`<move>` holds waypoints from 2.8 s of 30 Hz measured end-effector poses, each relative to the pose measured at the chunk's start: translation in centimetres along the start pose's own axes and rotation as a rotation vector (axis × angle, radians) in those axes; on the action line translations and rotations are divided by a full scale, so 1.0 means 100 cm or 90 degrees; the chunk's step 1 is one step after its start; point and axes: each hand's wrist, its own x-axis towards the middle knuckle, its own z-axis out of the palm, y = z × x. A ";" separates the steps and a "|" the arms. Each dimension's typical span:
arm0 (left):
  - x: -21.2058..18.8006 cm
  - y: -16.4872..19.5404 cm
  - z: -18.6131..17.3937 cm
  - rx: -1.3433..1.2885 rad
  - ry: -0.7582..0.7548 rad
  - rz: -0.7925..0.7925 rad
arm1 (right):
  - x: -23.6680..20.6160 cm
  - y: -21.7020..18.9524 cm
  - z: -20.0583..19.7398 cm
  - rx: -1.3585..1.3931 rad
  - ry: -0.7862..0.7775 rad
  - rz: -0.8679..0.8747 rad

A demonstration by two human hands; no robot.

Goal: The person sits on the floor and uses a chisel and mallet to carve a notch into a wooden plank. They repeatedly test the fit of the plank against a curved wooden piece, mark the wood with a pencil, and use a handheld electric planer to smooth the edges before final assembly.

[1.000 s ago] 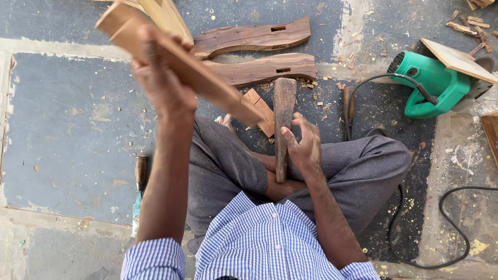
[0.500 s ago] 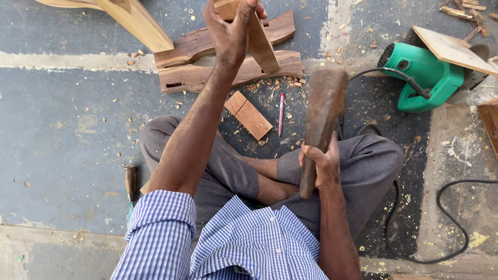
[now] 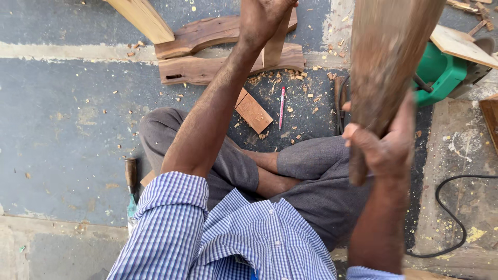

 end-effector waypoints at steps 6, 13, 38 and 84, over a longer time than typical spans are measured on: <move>-0.007 0.033 -0.008 -0.136 0.021 -0.021 | 0.078 -0.122 0.006 -0.372 -0.135 -0.314; -0.001 0.040 -0.010 -0.151 0.028 -0.044 | 0.116 -0.138 0.063 -0.553 -0.211 -0.333; -0.017 0.029 -0.034 -0.137 -0.129 -0.163 | 0.015 0.024 0.026 -0.353 0.035 0.065; -0.171 0.219 -0.180 0.481 -0.308 0.019 | -0.018 0.068 0.096 -0.230 -0.374 0.353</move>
